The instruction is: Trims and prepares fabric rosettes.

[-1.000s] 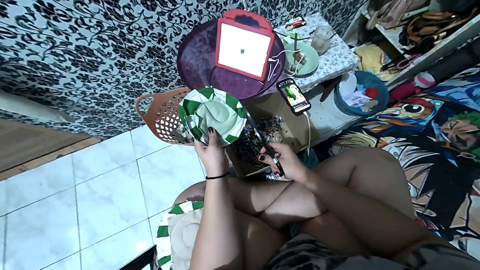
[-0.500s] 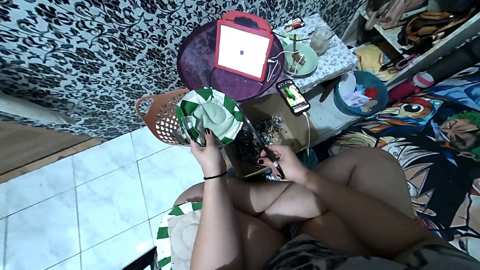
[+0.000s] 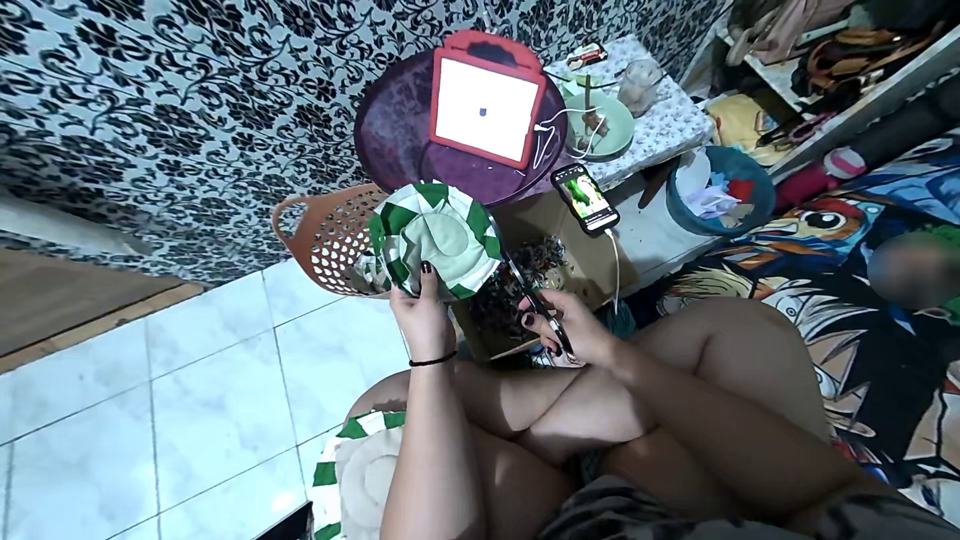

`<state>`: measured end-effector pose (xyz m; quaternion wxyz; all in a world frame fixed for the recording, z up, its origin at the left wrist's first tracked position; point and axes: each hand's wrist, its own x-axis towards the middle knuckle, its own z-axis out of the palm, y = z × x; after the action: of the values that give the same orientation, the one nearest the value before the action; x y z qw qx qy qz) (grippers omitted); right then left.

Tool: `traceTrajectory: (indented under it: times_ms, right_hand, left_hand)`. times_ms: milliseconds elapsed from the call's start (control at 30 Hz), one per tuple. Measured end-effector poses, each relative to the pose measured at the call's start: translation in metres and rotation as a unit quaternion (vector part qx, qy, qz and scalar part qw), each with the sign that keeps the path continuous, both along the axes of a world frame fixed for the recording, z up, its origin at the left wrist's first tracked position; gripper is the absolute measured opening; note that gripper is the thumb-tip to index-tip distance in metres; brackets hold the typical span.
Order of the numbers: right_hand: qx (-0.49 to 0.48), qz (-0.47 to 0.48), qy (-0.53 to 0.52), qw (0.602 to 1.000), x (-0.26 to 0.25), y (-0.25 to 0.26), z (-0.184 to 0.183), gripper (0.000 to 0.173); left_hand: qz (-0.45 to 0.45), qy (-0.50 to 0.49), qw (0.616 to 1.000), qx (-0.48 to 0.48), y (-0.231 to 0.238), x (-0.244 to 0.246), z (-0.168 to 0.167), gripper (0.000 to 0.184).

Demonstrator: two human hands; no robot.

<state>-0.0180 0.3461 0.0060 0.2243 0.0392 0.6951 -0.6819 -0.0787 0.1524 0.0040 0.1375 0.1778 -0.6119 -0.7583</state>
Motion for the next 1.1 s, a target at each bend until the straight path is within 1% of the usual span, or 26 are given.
traceTrajectory:
  times_ms: [200, 300, 433, 700, 900, 1100]
  right_hand:
    - [0.001, -0.003, 0.003, 1.000, -0.0002, 0.0000, 0.0003, 0.039]
    - [0.005, -0.006, 0.009, 1.000, -0.0005, -0.0002, 0.0005, 0.037]
    - [0.012, -0.012, 0.015, 1.000, -0.0006, -0.0007, 0.0003, 0.035]
    - [0.019, -0.027, 0.007, 0.999, 0.0012, -0.0021, 0.0019, 0.031]
    - [0.029, -0.023, 0.011, 0.999, 0.0018, -0.0012, 0.0040, 0.030]
    - [0.041, -0.016, 0.015, 0.999, 0.0015, -0.0004, 0.0053, 0.031]
  left_hand:
    - [-0.006, -0.006, 1.000, -0.016, -0.0020, -0.0012, -0.0048, 0.012]
    - [-0.011, -0.012, 1.000, -0.024, -0.0025, -0.0011, -0.0053, 0.017]
    - [-0.018, -0.018, 0.999, -0.033, -0.0027, -0.0008, -0.0032, 0.018]
    - [-0.003, -0.021, 0.999, -0.039, -0.0041, -0.0018, -0.0029, 0.016]
    - [0.009, -0.020, 0.999, -0.044, -0.0069, -0.0024, -0.0011, 0.024]
    - [0.028, -0.009, 0.998, -0.048, -0.0093, -0.0042, -0.0031, 0.023]
